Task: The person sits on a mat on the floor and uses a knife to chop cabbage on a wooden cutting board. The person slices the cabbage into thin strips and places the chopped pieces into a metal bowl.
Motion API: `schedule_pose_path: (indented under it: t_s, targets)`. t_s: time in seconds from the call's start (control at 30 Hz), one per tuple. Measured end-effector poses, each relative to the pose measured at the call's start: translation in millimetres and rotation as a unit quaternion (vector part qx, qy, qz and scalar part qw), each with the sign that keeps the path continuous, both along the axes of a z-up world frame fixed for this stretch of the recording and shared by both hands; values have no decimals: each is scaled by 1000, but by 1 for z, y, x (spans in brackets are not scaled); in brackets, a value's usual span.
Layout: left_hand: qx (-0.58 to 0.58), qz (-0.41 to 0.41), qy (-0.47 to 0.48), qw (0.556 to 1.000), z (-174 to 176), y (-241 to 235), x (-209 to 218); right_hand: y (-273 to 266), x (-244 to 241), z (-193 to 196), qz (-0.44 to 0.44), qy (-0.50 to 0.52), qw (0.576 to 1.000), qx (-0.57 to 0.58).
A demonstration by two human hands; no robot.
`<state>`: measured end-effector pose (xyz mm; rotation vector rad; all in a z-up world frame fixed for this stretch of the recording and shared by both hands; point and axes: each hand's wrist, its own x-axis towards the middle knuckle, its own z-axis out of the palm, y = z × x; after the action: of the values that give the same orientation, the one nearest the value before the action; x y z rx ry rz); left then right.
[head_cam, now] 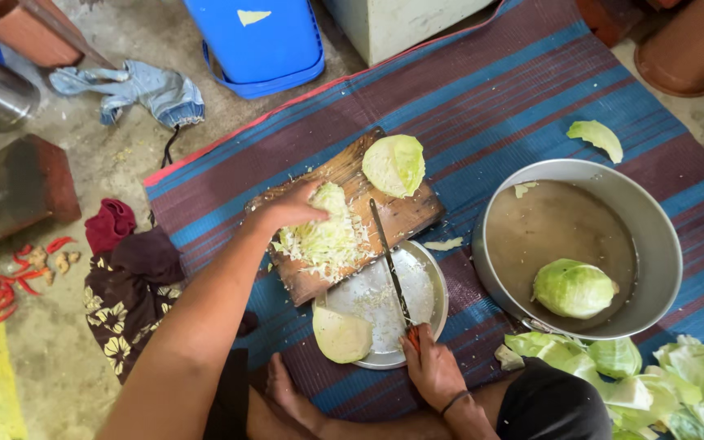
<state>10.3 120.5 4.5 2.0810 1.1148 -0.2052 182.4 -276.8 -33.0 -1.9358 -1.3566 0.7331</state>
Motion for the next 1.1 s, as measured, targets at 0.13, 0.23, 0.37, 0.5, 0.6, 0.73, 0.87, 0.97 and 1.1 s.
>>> schedule_pose_path:
  t_s: [0.13,0.23,0.37,0.5,0.6,0.73,0.87,0.97,1.1]
  targets:
    - [104,-40,79,991,-23,-3,11,5,3,2,-6,53,998,-40]
    - [128,-17,87,988,-31,-4,17,8,5,3,-12,55,997,-45]
    - [119,13,47,992,-29,-3,23,8,2,3,-9,49,998,-32]
    - [93,61,15,994,-19,-4,37,8,3,3,-15,68,997,-30]
    - [54,130,22,990,-17,0,62,6,5,-1,-19,68,997,-25]
    - [25,255,-13,967,-10,-6,89,6,5,-7,-20,50,998,-24]
    - [-29,388,-2,921,11,-17,124,6,4,-12,-13,48,999,-5]
    - [-65,463,22,884,23,-24,143,6,4,-11,-3,33,999,9]
    - [-114,421,-22,899,21,-15,134,9,6,-3,-19,60,995,-71]
